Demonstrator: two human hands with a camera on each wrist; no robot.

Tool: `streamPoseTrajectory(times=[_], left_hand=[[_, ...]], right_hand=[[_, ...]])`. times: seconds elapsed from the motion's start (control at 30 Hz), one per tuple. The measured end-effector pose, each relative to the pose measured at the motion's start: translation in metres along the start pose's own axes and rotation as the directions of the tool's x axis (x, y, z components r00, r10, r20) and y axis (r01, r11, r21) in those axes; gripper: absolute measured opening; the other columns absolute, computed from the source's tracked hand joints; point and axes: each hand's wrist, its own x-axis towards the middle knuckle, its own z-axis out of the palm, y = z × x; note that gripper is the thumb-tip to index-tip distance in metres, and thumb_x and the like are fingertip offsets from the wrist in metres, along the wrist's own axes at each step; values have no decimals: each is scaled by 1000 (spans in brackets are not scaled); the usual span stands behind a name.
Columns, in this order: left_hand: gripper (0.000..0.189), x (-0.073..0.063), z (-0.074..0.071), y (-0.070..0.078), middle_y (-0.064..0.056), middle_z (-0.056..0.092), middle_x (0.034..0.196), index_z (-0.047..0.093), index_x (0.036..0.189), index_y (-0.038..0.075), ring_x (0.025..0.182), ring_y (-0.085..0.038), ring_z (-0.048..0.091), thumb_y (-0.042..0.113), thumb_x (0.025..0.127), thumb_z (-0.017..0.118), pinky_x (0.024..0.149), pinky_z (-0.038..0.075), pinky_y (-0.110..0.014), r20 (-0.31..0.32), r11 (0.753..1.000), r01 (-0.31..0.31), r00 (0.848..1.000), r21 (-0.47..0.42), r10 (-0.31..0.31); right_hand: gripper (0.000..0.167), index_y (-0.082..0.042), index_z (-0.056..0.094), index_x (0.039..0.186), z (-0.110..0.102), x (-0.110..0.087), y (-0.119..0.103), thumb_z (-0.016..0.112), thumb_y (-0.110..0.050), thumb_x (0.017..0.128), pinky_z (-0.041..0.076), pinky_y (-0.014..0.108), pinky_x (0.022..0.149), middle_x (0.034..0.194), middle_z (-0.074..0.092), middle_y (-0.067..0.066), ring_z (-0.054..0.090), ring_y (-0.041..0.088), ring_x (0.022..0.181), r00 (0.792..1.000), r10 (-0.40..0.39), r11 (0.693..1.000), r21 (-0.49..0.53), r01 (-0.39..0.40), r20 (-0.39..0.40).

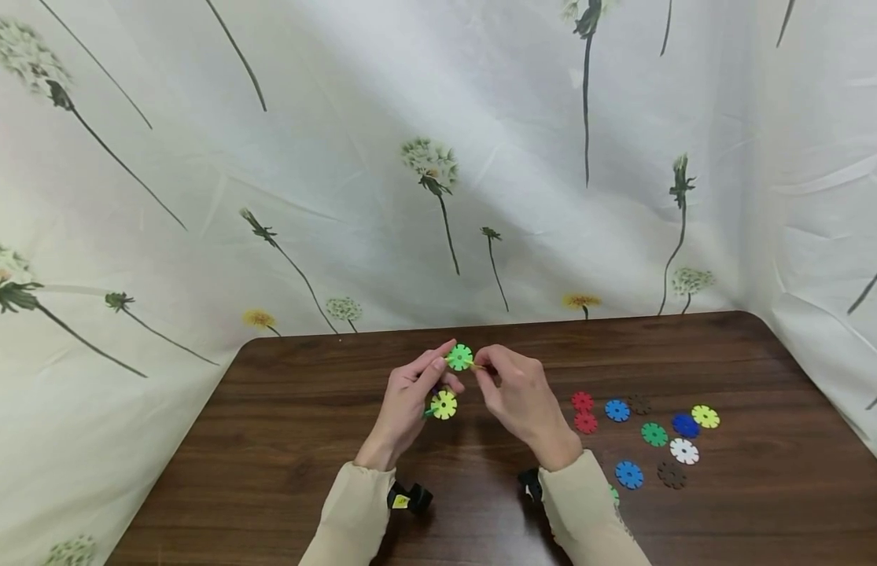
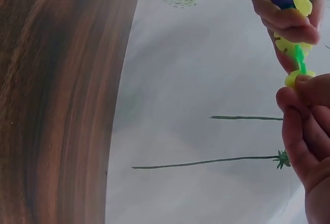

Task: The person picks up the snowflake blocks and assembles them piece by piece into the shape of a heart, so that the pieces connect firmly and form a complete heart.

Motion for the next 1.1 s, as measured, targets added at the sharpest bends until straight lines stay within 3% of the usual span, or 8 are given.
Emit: streamPoseTrajectory(times=[0.13, 0.3, 0.4, 0.6, 0.77, 0.87, 0.97, 1.1], left_hand=[[37, 0, 1, -1, -26, 67, 101, 53, 139, 20, 87, -15, 69, 26, 103, 46, 74, 53, -20, 18, 999, 38, 999, 28, -38], [43, 1, 1, -3, -18, 60, 126, 40, 146, 27, 101, -29, 68, 31, 103, 44, 83, 55, -26, 37, 997, 76, 996, 30, -77], [45, 2, 0, -3, -16, 57, 129, 35, 147, 23, 105, -30, 68, 29, 103, 45, 91, 55, -33, 34, 995, 97, 995, -1, -96], [40, 2, 0, -2, -24, 63, 122, 47, 137, 6, 103, -22, 70, 22, 101, 51, 94, 54, -38, 41, 991, 115, 993, -62, -113], [38, 2, -1, -3, -23, 62, 125, 49, 135, 6, 100, -21, 71, 24, 102, 49, 97, 52, -43, 50, 989, 130, 991, -74, -127], [38, 2, -3, -4, -20, 59, 129, 46, 137, 8, 100, -23, 71, 26, 103, 46, 95, 53, -37, 49, 989, 139, 989, -58, -136], [38, 2, -4, -3, -18, 57, 130, 45, 138, 10, 97, -23, 71, 28, 104, 44, 89, 53, -29, 41, 989, 143, 989, -36, -142], [40, 1, -6, -3, -18, 58, 126, 44, 140, 13, 90, -20, 72, 30, 104, 44, 85, 52, -26, 21, 989, 145, 989, -2, -145]], right_hand=[[25, -7, 62, 87, 0, 0, 5, 79, 6, 73, 54, 24, 59, 77, 66, 2, 58, 6, 67, 998, 60, 998, 32, -60, 11], [21, -8, 65, 87, -1, 0, 9, 77, 4, 75, 56, 24, 61, 79, 67, 1, 60, 6, 68, 990, 143, 985, 96, -144, 17], [19, -8, 66, 89, -1, 0, 8, 77, 2, 77, 56, 25, 62, 80, 67, 0, 61, 6, 69, 985, 172, 978, 117, -174, 30], [17, -8, 66, 90, -1, 0, 10, 77, -1, 79, 56, 23, 63, 81, 68, -1, 63, 6, 70, 976, 211, 964, 155, -218, 60], [19, -12, 66, 95, -5, -1, 14, 78, -13, 81, 56, 23, 65, 85, 68, -3, 62, 5, 72, 961, 239, 947, 186, -263, 141], [18, -15, 65, 99, -11, -1, 19, 75, -22, 85, 55, 24, 67, 88, 68, -6, 61, 5, 74, 938, 287, 928, 186, -322, 192], [18, -15, 66, 103, -20, -3, 29, 68, -28, 91, 53, 24, 66, 89, 68, -4, 61, 6, 75, 905, 375, 891, 191, -412, 201], [28, -7, 63, 111, -35, -10, 51, 58, -31, 97, 54, 23, 70, 96, 70, 9, 65, 11, 81, 832, 525, 796, 241, -555, 181]])
